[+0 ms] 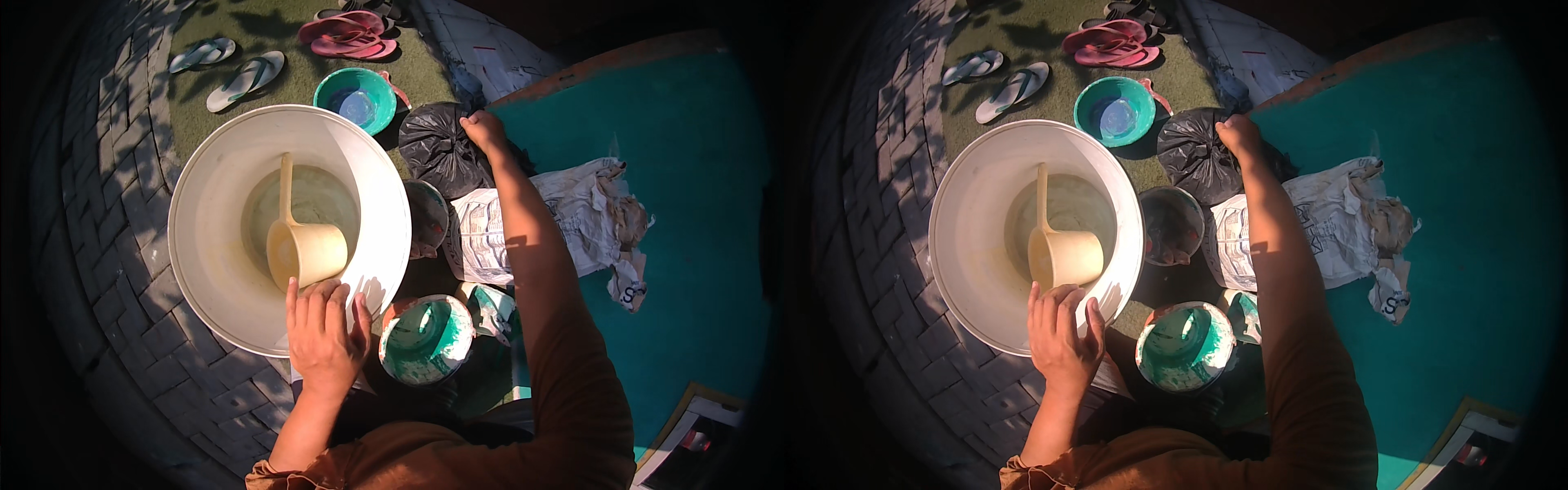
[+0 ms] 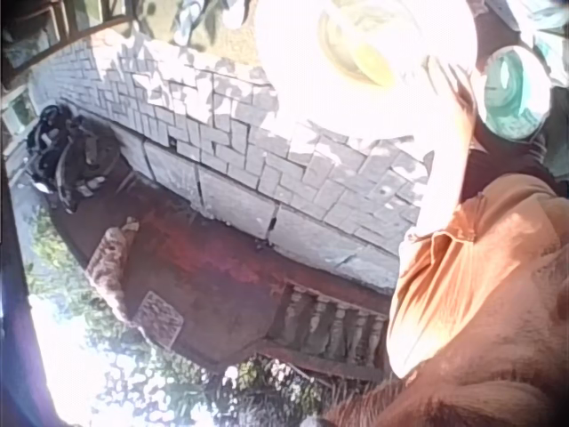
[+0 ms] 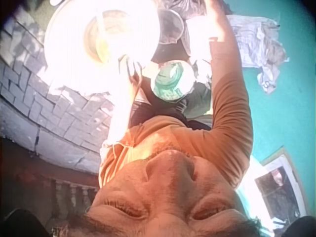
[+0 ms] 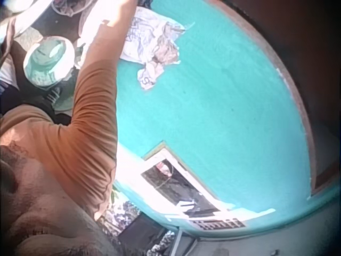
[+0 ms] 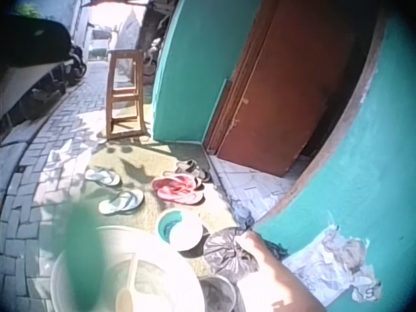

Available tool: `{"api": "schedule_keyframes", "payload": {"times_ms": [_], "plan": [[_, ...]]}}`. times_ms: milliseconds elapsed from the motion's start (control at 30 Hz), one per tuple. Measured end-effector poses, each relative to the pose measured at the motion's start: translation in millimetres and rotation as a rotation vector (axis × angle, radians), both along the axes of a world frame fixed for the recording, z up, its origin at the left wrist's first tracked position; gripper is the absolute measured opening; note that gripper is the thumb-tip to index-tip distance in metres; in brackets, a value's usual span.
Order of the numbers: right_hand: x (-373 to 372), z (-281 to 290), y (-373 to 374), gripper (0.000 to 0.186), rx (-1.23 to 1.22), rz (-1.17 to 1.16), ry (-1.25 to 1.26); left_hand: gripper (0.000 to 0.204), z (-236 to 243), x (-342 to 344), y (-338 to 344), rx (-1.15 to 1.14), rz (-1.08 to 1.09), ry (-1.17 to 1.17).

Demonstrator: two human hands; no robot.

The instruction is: The person sits on a paved outdoor area and prepares a green paint mixture. They open a black plastic bag, remove a green cloth, and use it to wipe the inside of a paint bucket. They then scoop water from a larger bucket with a yellow scoop and pour it into the paint bucket, followed by stirring the mixture with a metal tool.

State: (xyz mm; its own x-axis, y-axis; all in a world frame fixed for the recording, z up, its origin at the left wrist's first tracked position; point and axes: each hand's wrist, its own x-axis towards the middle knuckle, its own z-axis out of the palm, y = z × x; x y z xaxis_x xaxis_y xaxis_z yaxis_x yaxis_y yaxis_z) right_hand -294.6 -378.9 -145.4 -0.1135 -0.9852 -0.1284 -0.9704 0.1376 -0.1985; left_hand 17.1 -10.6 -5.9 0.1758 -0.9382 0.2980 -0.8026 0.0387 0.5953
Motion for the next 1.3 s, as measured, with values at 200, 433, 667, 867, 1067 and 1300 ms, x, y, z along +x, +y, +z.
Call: {"api": "schedule_keyframes", "payload": {"times_ms": [200,433,667,867,1067,1300], "plan": [[-15,-23,12,0.023,0.153,0.163,0.021,0.018,-2,-2,-1,-0.011,0.000,0.002],[2,-36,26,0.015,0.279,-0.065,-0.164,0.016,-1,1,0,0.007,0.016,-0.019],[-33,-61,22,0.018,0.155,-0.052,-0.383,0.016,1,-4,-3,0.005,-0.005,0.007],[-16,-46,29,0.027,0.289,-0.185,-0.567,0.018,-5,-2,-4,-0.014,-0.013,0.006],[-5,-23,34,0.022,0.362,-0.258,-0.671,0.018,-3,1,-2,-0.019,-0.010,-0.020],[-23,-40,28,0.026,0.362,0.004,-0.389,0.016,0,-4,-4,-0.004,-0.010,0.007]]}}
